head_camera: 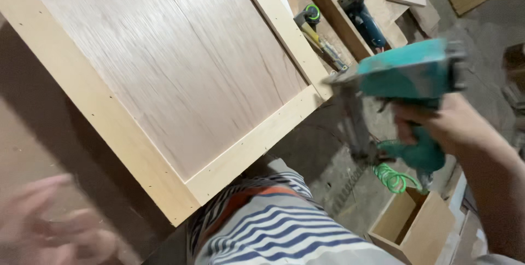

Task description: The person assembles a wooden frame by attaching small wooden strips to a larger board using a hammer and a nail gun. They then use an angle grinder with a sanding disc to smooth the edges and corners of the frame.

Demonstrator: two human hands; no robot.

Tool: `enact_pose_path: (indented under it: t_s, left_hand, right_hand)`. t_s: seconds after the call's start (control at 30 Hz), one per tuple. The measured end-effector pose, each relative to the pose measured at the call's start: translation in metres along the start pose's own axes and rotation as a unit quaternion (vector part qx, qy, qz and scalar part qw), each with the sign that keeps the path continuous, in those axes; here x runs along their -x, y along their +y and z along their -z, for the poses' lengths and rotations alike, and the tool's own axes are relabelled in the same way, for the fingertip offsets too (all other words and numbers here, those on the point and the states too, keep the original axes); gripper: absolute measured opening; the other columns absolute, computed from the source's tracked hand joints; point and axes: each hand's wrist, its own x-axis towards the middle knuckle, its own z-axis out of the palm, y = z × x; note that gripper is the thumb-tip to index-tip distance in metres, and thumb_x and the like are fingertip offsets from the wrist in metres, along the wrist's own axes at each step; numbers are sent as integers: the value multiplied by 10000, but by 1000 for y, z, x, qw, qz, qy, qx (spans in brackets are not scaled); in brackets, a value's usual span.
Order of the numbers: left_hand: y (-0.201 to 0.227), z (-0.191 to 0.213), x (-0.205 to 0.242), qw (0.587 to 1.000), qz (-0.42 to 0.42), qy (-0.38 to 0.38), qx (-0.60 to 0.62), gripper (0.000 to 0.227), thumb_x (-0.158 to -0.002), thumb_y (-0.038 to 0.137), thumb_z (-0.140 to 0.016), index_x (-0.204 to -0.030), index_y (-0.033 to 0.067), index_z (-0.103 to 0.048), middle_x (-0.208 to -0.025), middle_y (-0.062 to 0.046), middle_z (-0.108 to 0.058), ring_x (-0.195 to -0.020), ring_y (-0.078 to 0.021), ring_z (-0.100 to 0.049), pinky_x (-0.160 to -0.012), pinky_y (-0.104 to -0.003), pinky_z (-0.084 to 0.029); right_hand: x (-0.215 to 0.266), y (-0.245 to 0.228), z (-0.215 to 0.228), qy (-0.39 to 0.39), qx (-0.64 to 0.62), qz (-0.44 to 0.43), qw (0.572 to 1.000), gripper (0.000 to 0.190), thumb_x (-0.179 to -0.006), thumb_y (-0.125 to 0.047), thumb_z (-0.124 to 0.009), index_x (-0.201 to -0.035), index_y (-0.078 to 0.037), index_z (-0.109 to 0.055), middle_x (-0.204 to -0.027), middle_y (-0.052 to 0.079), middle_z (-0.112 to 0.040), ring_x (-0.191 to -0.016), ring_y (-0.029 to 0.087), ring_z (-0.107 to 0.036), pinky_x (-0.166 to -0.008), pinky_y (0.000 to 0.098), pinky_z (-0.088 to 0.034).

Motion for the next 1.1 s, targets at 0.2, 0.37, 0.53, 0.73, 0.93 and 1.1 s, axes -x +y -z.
enact_pose_path:
  t_s: [0.2, 0.37, 0.53, 0.73, 0.93, 1.1]
  left_hand:
    - [100, -32, -68, 950, -8, -298, -94, 432, -895, 468, -680, -1140, 118, -743, -1146, -55, -716, -960, -249, -678, -886, -466, -475]
    - [139, -52, -67, 907, 1, -348, -237, 549, -865, 675, -669, -1124, 193, -715, -1119, 48, -691, -958, -179, -659, -896, -396, -390]
    - [154, -67, -48, 895, 47, -344, -281, 480, -915, 588, -615, -1139, 168, -677, -1087, -7, -674, -886, -245, -622, -844, -424, -431]
    - [173, -77, -35, 883, 115, -303, -339, 433, -906, 564, -603, -1137, 205, -672, -1134, 50, -652, -1049, -178, -618, -945, -446, -352]
    - [168, -79, 11, 915, 181, -177, -313, 773, -744, 670, -709, -1313, 149, -664, -1382, -101, -566, -1283, -276, -544, -1149, -557, -386]
    - [181, -96, -19, 863, 435, -21, -257, 736, -888, 448, -625, -1470, 12, -516, -1436, -200, -551, -1286, -336, -573, -1014, -451, -528]
  right_hand:
    - [-54, 43, 41, 142, 4, 68, 987, 169, -1036, -109, -637, -919, -28, -545, -720, 105, -532, -598, 192, -511, -570, 356, -455]
    - [-172, 70, 40, 107, 146, -11, 983, 228, -802, -64, -649, -1023, -47, -597, -843, 128, -558, -706, 246, -504, -612, 424, -456]
    - [-295, 116, 10, -4, 376, 1, 927, 621, -874, -264, -657, -1456, -102, -512, -1157, 268, -720, -1010, 454, -707, -853, 528, -550]
    - [-341, 128, -54, -7, 444, 35, 895, 859, -944, -232, -619, -1662, -90, -168, -1322, 297, -536, -1121, 489, -627, -876, 578, -541]
    - [-365, 174, -66, 26, 388, 128, 912, 896, -841, -213, -678, -1633, -73, -282, -1217, 277, -596, -1005, 501, -660, -804, 588, -544]
    - [-365, 187, -72, 4, 372, 127, 919, 988, -772, -373, -811, -1602, -102, -349, -1310, 244, -632, -1162, 445, -640, -894, 537, -547]
